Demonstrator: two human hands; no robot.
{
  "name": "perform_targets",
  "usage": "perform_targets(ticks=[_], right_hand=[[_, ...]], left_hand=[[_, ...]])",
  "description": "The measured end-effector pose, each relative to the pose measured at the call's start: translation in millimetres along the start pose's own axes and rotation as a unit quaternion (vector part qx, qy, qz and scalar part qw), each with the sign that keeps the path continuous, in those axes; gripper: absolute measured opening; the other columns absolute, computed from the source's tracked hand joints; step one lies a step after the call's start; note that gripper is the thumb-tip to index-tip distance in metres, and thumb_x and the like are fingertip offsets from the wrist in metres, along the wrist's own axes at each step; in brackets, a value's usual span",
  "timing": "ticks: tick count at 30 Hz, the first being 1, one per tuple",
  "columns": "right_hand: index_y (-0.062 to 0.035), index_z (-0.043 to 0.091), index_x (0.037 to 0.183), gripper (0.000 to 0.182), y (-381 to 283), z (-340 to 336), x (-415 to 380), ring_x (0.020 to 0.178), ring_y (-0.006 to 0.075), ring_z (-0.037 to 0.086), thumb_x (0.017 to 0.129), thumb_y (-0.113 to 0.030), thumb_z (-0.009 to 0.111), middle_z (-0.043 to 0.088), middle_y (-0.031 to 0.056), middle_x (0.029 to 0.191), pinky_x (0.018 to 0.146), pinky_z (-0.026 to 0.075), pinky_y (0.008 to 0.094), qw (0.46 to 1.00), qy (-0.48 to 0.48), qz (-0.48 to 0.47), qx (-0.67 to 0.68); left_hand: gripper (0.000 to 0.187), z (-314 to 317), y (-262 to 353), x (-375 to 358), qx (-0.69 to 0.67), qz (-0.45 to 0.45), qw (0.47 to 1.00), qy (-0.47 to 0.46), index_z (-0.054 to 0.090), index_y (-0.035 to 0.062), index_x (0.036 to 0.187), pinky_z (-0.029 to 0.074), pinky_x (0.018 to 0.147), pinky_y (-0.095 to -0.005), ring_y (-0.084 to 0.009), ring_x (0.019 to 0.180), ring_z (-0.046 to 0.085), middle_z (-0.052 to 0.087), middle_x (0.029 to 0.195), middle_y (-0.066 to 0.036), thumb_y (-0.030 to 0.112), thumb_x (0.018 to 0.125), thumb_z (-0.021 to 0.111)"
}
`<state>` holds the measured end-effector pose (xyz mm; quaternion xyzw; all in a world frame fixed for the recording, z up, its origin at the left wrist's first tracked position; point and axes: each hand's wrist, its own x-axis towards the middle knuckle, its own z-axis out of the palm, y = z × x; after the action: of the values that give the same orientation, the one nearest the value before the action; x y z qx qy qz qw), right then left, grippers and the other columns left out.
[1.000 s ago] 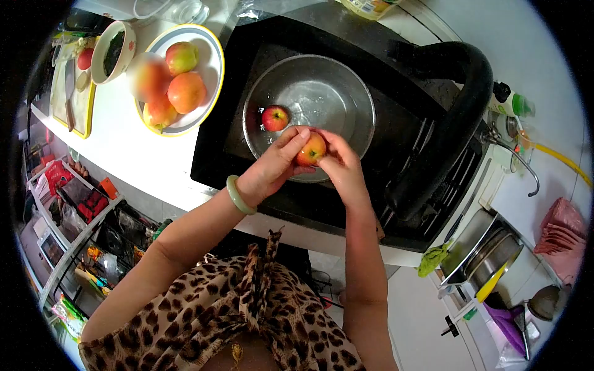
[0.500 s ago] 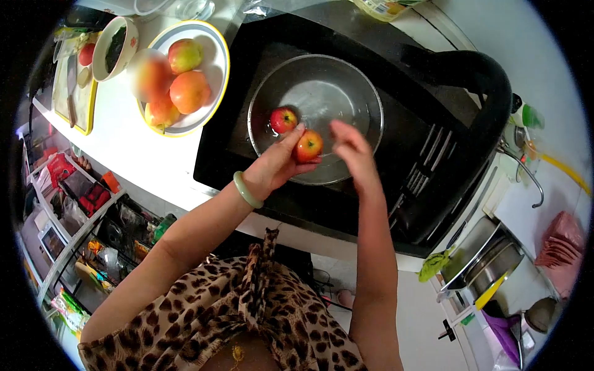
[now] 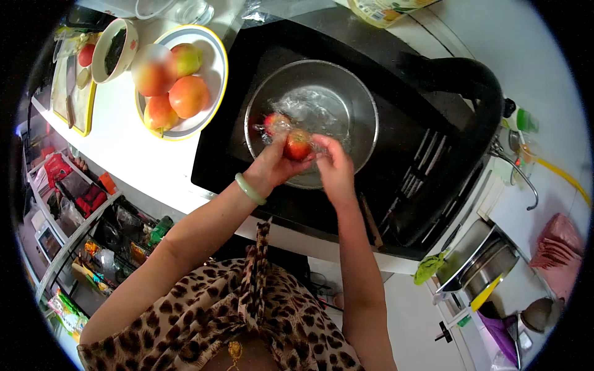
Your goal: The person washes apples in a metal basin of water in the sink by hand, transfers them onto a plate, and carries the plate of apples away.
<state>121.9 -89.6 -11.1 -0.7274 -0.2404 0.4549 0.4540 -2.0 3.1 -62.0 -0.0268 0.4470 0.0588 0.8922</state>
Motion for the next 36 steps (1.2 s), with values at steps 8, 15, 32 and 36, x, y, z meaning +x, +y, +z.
perform_targets(ticks=[8, 15, 32, 36], right_hand=[[-0.0025, 0.061, 0.111, 0.037, 8.6, -1.1, 12.4, 0.1, 0.0236, 0.06, 0.097, -0.031, 0.042, 0.064, 0.0137, 0.109, 0.091, 0.045, 0.0333, 0.974, -0.052, 0.185, 0.12], [-0.0016, 0.055, 0.119, 0.037, -25.1, 12.6, -40.5, 0.101, 0.0293, 0.06, 0.092, -0.028, 0.055, 0.062, 0.0164, 0.107, 0.093, 0.044, 0.0355, 0.968, 0.056, -0.171, -0.176], [-0.0021, 0.053, 0.123, 0.039, -24.4, 9.5, -25.0, 0.103, 0.0224, 0.059, 0.093, -0.026, 0.057, 0.061, 0.0139, 0.113, 0.09, 0.046, 0.0344, 0.992, 0.039, -0.051, -0.112], [0.0014, 0.064, 0.105, 0.042, 2.9, 11.2, -6.3, 0.088, 0.0197, 0.061, 0.098, -0.035, 0.045, 0.065, 0.011, 0.099, 0.081, 0.048, 0.033, 0.986, 0.129, 0.091, 0.056]], left_hand=[[0.046, 34.8, -8.4, -43.3, 0.119, -0.093, 0.984, -0.094, 0.049, 0.0153, 0.124, 0.048, 0.087, -0.0354, -0.017, 0.102, 0.056, 0.056, 0.116, -0.004, 0.047, 0.091, 0.058], [0.055, 31.3, -33.8, -39.1, 0.065, -0.101, 0.99, -0.077, 0.051, 0.0165, 0.119, 0.049, 0.081, -0.0346, -0.0175, 0.096, 0.058, 0.057, 0.113, -0.003, 0.063, 0.093, 0.038], [0.046, 60.3, -10.4, -52.2, -0.01, -0.059, 0.997, -0.04, 0.048, 0.0096, 0.122, 0.048, 0.091, -0.0392, -0.0224, 0.106, 0.058, 0.057, 0.117, -0.01, 0.045, 0.102, 0.028], [0.04, 53.7, -19.5, -41.0, -0.006, -0.037, 0.997, -0.075, 0.049, 0.0109, 0.124, 0.047, 0.091, -0.0384, -0.0203, 0.109, 0.056, 0.056, 0.121, -0.007, 0.042, 0.101, 0.036]])
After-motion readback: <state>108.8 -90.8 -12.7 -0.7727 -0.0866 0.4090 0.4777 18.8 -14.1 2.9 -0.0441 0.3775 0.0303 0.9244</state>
